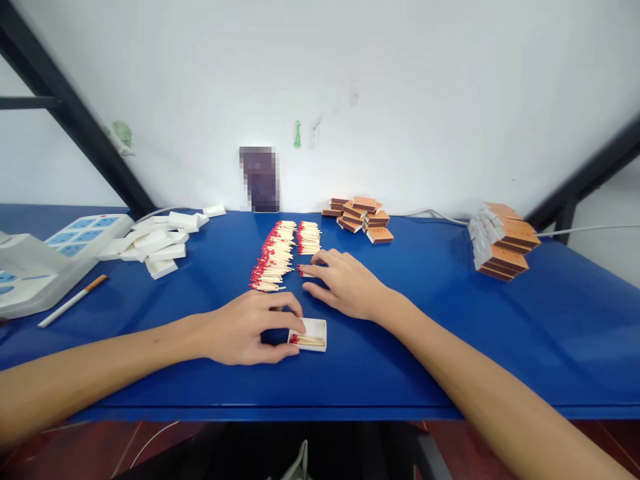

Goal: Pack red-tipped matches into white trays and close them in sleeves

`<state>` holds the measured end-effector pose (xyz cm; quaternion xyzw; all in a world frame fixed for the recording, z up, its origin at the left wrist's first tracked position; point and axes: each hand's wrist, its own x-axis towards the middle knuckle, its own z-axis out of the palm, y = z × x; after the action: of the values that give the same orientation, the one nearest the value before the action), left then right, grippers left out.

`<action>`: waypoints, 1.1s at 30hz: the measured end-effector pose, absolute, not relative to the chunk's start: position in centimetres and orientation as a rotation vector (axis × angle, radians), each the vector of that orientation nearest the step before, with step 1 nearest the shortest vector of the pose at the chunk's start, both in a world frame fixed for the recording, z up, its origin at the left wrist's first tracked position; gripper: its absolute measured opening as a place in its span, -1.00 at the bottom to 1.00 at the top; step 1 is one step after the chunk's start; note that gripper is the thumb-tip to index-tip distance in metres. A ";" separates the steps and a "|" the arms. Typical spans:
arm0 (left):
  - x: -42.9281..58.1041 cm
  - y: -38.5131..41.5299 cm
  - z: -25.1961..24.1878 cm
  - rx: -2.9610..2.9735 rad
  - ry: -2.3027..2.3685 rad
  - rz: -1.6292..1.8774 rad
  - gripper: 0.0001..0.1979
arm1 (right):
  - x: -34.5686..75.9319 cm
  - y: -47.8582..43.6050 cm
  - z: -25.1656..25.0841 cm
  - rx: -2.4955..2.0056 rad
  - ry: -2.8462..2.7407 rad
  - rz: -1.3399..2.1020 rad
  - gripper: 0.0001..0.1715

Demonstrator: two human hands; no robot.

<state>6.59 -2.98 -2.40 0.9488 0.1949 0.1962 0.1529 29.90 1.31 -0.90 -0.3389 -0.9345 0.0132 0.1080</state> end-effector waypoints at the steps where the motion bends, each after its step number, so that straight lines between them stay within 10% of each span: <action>1: 6.6 -3.0 -2.4 2.722 0.560 0.562 -0.76 | 29.9 1.3 -0.9 -0.993 -2.753 0.035 -0.52; 33: 6.6 -2.9 -2.4 2.713 0.551 0.568 -0.77 | 30.0 1.7 -1.1 -0.982 -2.726 0.047 -0.51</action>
<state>6.57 -2.95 -2.38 0.9481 0.1924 0.1984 0.1570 30.04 1.66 -1.07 -0.3363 -0.9338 0.0162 0.1214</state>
